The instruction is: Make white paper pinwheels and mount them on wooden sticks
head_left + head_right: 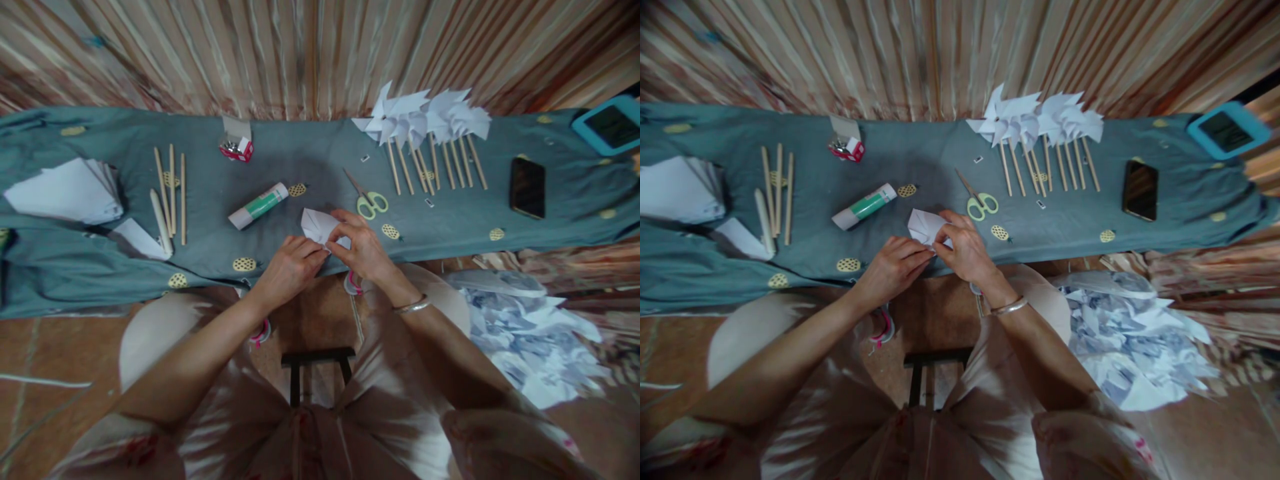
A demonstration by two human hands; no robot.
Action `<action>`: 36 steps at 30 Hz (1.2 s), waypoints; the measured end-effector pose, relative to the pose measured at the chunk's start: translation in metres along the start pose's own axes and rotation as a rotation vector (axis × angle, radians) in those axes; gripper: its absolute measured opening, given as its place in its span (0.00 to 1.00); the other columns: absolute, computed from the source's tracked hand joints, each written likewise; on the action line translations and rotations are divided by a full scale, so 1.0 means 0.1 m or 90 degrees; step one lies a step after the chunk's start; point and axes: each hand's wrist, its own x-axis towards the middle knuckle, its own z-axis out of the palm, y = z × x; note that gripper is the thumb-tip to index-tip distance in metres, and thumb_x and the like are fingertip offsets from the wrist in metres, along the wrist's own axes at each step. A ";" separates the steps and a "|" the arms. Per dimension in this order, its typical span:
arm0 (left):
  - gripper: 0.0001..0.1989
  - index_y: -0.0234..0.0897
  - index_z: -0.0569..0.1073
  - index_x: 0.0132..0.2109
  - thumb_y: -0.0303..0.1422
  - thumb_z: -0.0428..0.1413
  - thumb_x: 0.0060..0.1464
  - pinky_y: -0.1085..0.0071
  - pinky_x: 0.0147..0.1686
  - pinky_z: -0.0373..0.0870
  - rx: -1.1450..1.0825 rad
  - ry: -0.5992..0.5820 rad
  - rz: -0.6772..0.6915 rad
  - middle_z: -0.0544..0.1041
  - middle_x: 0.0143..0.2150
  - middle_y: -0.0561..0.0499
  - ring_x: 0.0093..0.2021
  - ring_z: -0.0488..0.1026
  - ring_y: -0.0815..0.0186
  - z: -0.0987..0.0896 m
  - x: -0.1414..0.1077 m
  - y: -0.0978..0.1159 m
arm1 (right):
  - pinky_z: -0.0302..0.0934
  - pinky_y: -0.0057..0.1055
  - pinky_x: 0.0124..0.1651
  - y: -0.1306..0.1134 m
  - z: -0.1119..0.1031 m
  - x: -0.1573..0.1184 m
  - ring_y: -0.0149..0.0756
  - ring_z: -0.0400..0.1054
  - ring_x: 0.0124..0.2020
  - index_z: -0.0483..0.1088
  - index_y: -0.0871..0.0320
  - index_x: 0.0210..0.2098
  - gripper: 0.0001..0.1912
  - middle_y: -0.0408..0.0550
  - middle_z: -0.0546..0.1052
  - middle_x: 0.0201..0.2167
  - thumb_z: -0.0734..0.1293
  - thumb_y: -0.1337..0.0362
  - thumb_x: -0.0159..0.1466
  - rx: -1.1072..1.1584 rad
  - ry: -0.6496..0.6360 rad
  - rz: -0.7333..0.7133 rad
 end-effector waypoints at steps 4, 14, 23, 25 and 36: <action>0.08 0.32 0.75 0.44 0.29 0.52 0.63 0.65 0.41 0.66 0.002 0.000 0.002 0.79 0.40 0.47 0.40 0.72 0.61 -0.01 0.00 0.00 | 0.58 0.50 0.61 0.01 0.01 0.00 0.49 0.66 0.58 0.73 0.56 0.29 0.02 0.55 0.73 0.56 0.68 0.68 0.58 -0.008 0.003 -0.005; 0.09 0.33 0.75 0.45 0.29 0.51 0.64 0.65 0.41 0.65 -0.005 -0.020 -0.005 0.79 0.40 0.47 0.41 0.72 0.61 -0.02 0.01 -0.01 | 0.57 0.51 0.62 0.02 0.01 -0.03 0.50 0.63 0.60 0.75 0.56 0.37 0.05 0.55 0.69 0.60 0.68 0.66 0.61 -0.025 0.006 -0.037; 0.10 0.33 0.76 0.46 0.30 0.50 0.65 0.64 0.41 0.66 -0.014 -0.030 -0.009 0.79 0.41 0.46 0.42 0.73 0.60 -0.02 0.00 -0.02 | 0.56 0.51 0.62 -0.06 -0.01 -0.13 0.50 0.57 0.64 0.76 0.56 0.43 0.13 0.55 0.65 0.64 0.60 0.67 0.67 -0.110 -0.027 -0.078; 0.11 0.32 0.76 0.46 0.30 0.50 0.65 0.64 0.41 0.66 -0.014 -0.030 -0.010 0.79 0.41 0.46 0.42 0.73 0.60 -0.02 0.00 -0.01 | 0.57 0.52 0.61 -0.09 -0.01 -0.17 0.50 0.56 0.65 0.75 0.57 0.46 0.15 0.56 0.63 0.65 0.58 0.70 0.66 -0.132 -0.041 -0.080; 0.11 0.34 0.77 0.45 0.31 0.50 0.65 0.63 0.39 0.64 -0.004 -0.041 -0.019 0.78 0.38 0.45 0.40 0.71 0.59 -0.01 0.00 0.00 | 0.53 0.52 0.63 -0.21 0.10 -0.16 0.48 0.54 0.65 0.72 0.56 0.46 0.15 0.54 0.64 0.65 0.55 0.69 0.68 -0.140 -0.076 -0.077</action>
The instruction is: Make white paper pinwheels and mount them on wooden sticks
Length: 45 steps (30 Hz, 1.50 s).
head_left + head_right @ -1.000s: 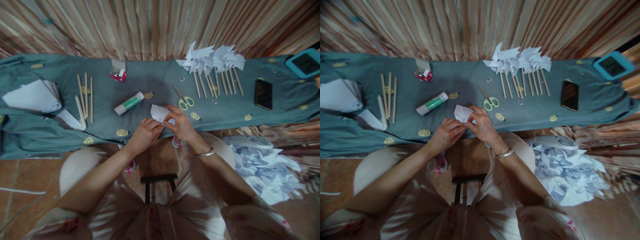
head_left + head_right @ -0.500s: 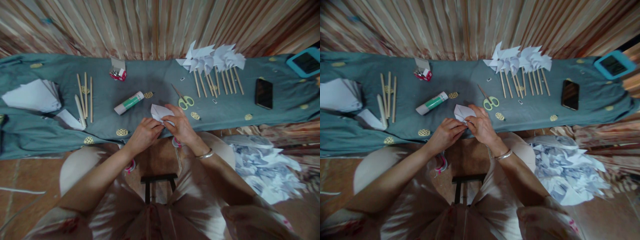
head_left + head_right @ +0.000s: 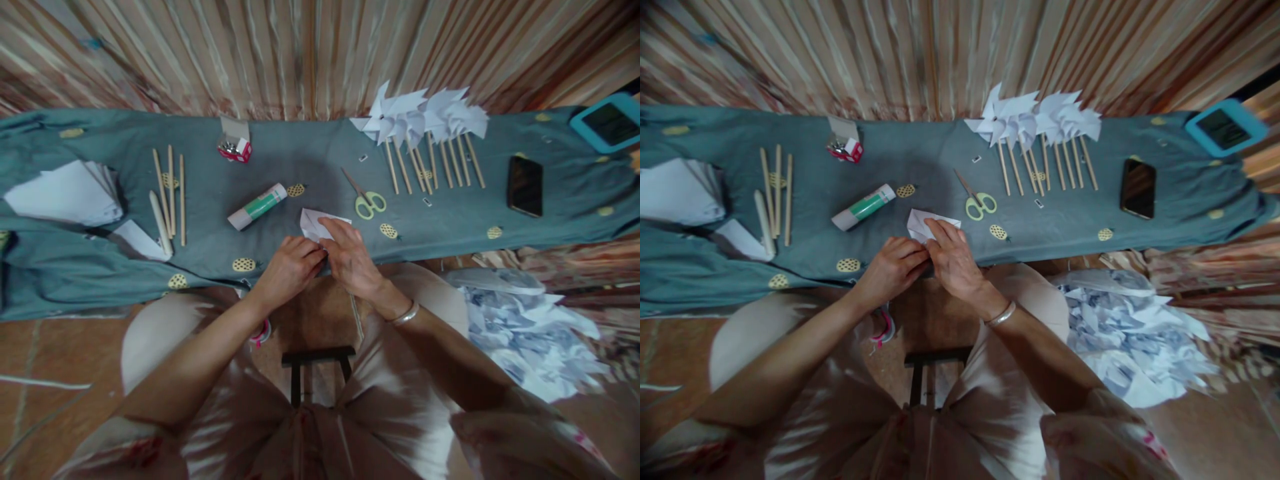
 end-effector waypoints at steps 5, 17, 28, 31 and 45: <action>0.10 0.34 0.76 0.45 0.30 0.51 0.63 0.63 0.40 0.64 -0.004 -0.009 -0.014 0.78 0.40 0.45 0.42 0.71 0.59 0.01 -0.01 -0.01 | 0.54 0.51 0.63 0.03 0.01 0.01 0.49 0.55 0.65 0.73 0.56 0.44 0.16 0.53 0.65 0.65 0.56 0.70 0.67 0.015 0.003 0.006; 0.11 0.34 0.77 0.46 0.31 0.50 0.65 0.64 0.41 0.65 -0.005 0.038 -0.004 0.80 0.41 0.45 0.42 0.73 0.60 0.03 -0.01 -0.02 | 0.58 0.48 0.62 0.26 -0.08 0.02 0.45 0.64 0.58 0.75 0.58 0.48 0.20 0.55 0.73 0.57 0.57 0.73 0.62 0.079 0.139 0.063; 0.12 0.37 0.78 0.46 0.29 0.49 0.64 0.60 0.41 0.66 0.028 0.035 -0.073 0.80 0.43 0.45 0.41 0.72 0.59 -0.08 -0.03 -0.22 | 0.59 0.47 0.64 0.31 -0.08 0.04 0.45 0.69 0.56 0.74 0.58 0.49 0.20 0.55 0.76 0.54 0.56 0.72 0.63 0.056 0.139 0.068; 0.12 0.38 0.78 0.46 0.30 0.49 0.64 0.60 0.42 0.66 0.025 0.046 -0.077 0.80 0.43 0.45 0.42 0.72 0.59 -0.08 -0.03 -0.26 | 0.58 0.47 0.64 0.30 -0.09 0.04 0.45 0.69 0.56 0.74 0.58 0.47 0.19 0.55 0.76 0.54 0.57 0.72 0.63 0.057 0.138 0.076; 0.12 0.38 0.78 0.46 0.27 0.50 0.62 0.59 0.45 0.67 0.016 0.100 -0.103 0.78 0.46 0.45 0.48 0.70 0.58 -0.08 -0.02 -0.31 | 0.63 0.45 0.60 0.27 -0.10 -0.02 0.44 0.72 0.51 0.77 0.56 0.41 0.17 0.52 0.78 0.50 0.59 0.72 0.61 0.086 0.133 0.072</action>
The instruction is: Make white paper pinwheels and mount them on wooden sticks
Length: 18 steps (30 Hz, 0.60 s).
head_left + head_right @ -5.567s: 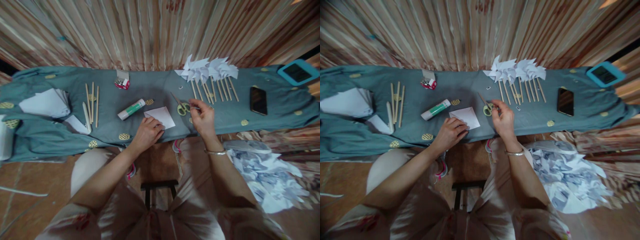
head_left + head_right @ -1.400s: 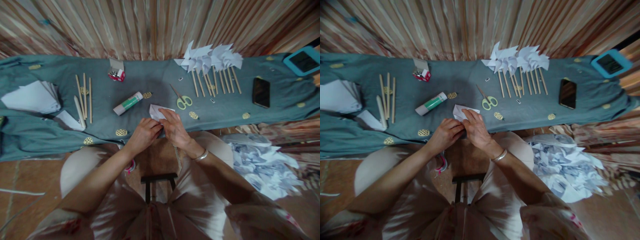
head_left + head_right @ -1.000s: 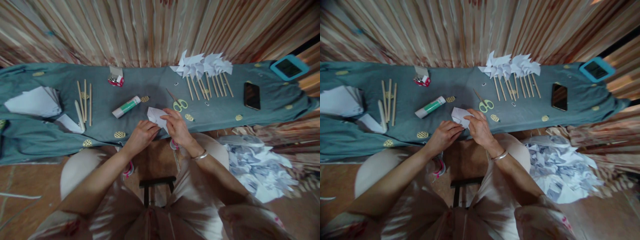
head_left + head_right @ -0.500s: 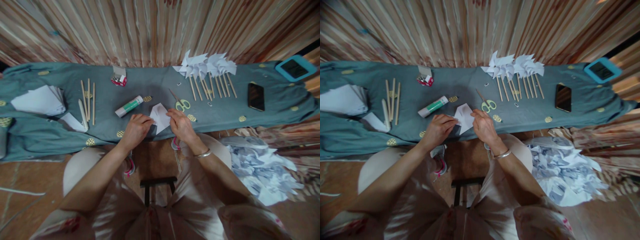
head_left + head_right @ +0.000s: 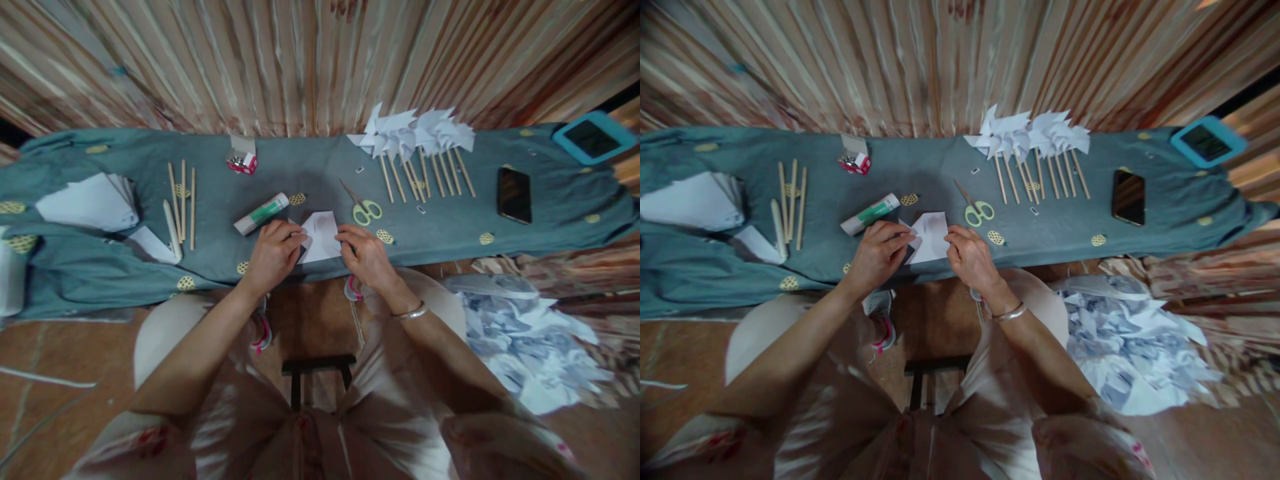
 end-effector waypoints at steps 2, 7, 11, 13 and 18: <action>0.10 0.38 0.77 0.47 0.31 0.52 0.62 0.58 0.45 0.66 -0.008 -0.003 0.018 0.78 0.47 0.44 0.49 0.69 0.57 -0.01 -0.01 0.08 | 0.64 0.44 0.59 0.00 0.00 0.00 0.43 0.73 0.51 0.77 0.56 0.41 0.17 0.51 0.79 0.49 0.59 0.72 0.61 -0.011 0.005 -0.007; 0.11 0.37 0.76 0.46 0.37 0.56 0.60 0.58 0.45 0.63 0.010 -0.063 0.080 0.78 0.45 0.44 0.47 0.69 0.56 0.02 -0.01 0.22 | 0.63 0.45 0.60 -0.02 -0.01 0.00 0.45 0.72 0.52 0.77 0.58 0.41 0.16 0.54 0.78 0.50 0.59 0.72 0.61 -0.036 -0.005 -0.021; 0.10 0.36 0.77 0.45 0.35 0.56 0.61 0.59 0.42 0.62 0.028 -0.067 0.090 0.79 0.42 0.45 0.44 0.70 0.57 0.06 0.00 0.23 | 0.62 0.46 0.61 -0.03 -0.02 0.00 0.45 0.72 0.51 0.77 0.57 0.42 0.17 0.53 0.78 0.50 0.60 0.73 0.60 -0.044 -0.006 -0.029; 0.10 0.36 0.77 0.45 0.35 0.55 0.62 0.60 0.41 0.61 0.037 -0.066 0.095 0.79 0.41 0.46 0.43 0.70 0.57 0.06 0.00 0.23 | 0.62 0.46 0.61 -0.03 -0.02 -0.01 0.45 0.71 0.52 0.77 0.58 0.41 0.17 0.54 0.78 0.50 0.59 0.74 0.60 -0.046 -0.011 -0.038; 0.10 0.36 0.77 0.42 0.33 0.52 0.64 0.63 0.39 0.61 0.056 -0.049 0.107 0.80 0.39 0.47 0.40 0.72 0.60 0.06 0.01 0.24 | 0.63 0.45 0.59 -0.01 -0.04 0.00 0.46 0.71 0.51 0.78 0.59 0.40 0.18 0.55 0.77 0.51 0.60 0.75 0.58 -0.042 -0.037 -0.036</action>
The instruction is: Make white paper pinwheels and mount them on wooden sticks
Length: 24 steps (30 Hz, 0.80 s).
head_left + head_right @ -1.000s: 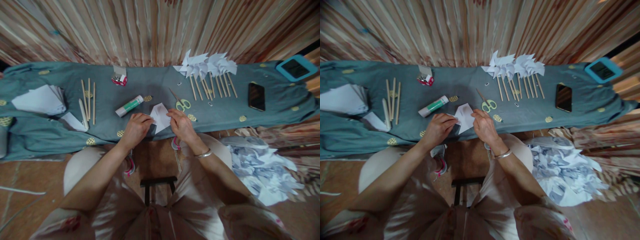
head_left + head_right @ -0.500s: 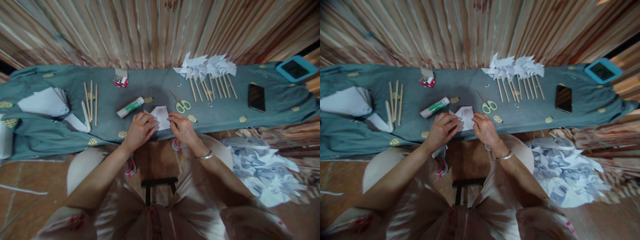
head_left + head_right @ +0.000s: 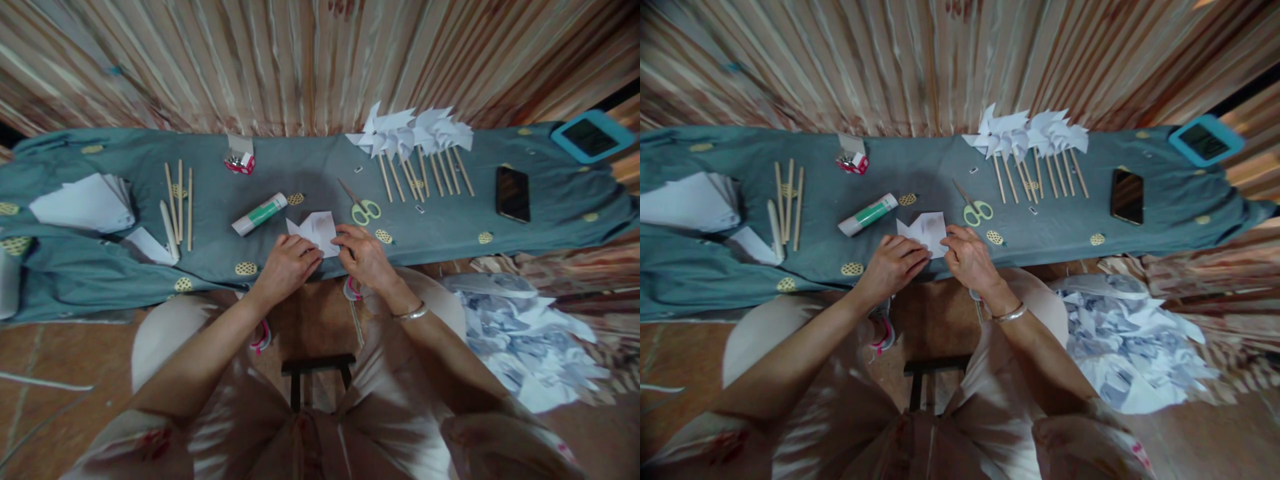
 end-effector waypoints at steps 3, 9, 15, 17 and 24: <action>0.11 0.34 0.78 0.41 0.31 0.50 0.65 0.64 0.38 0.62 0.010 0.013 0.003 0.80 0.37 0.47 0.37 0.73 0.61 -0.01 0.00 0.01 | 0.63 0.44 0.60 0.03 -0.02 0.00 0.45 0.70 0.52 0.78 0.59 0.41 0.20 0.55 0.76 0.52 0.60 0.77 0.55 0.027 -0.029 0.013; 0.11 0.34 0.77 0.40 0.28 0.50 0.64 0.64 0.38 0.64 0.024 0.013 0.005 0.80 0.35 0.47 0.35 0.74 0.63 -0.06 -0.01 0.01 | 0.59 0.48 0.62 0.07 -0.05 -0.01 0.46 0.68 0.56 0.77 0.53 0.42 0.14 0.51 0.74 0.55 0.70 0.69 0.57 0.145 -0.037 0.040; 0.11 0.34 0.77 0.39 0.27 0.50 0.64 0.65 0.38 0.64 0.010 0.012 0.018 0.80 0.35 0.48 0.35 0.74 0.63 -0.09 -0.04 0.03 | 0.62 0.46 0.60 0.10 -0.05 0.01 0.43 0.69 0.54 0.78 0.51 0.34 0.06 0.49 0.71 0.57 0.73 0.66 0.56 0.227 -0.015 0.047; 0.11 0.34 0.77 0.40 0.27 0.49 0.64 0.65 0.39 0.64 0.004 0.010 0.020 0.80 0.35 0.48 0.36 0.74 0.63 -0.09 -0.05 0.04 | 0.62 0.46 0.60 0.09 -0.06 0.02 0.43 0.69 0.54 0.79 0.51 0.32 0.04 0.49 0.72 0.57 0.74 0.66 0.56 0.242 -0.022 0.047; 0.09 0.33 0.76 0.42 0.27 0.50 0.63 0.64 0.39 0.65 -0.008 0.021 0.035 0.80 0.37 0.47 0.38 0.74 0.61 -0.08 -0.07 0.06 | 0.61 0.46 0.60 0.09 0.01 0.07 0.43 0.69 0.55 0.79 0.53 0.33 0.03 0.50 0.73 0.56 0.71 0.65 0.60 0.240 -0.031 0.036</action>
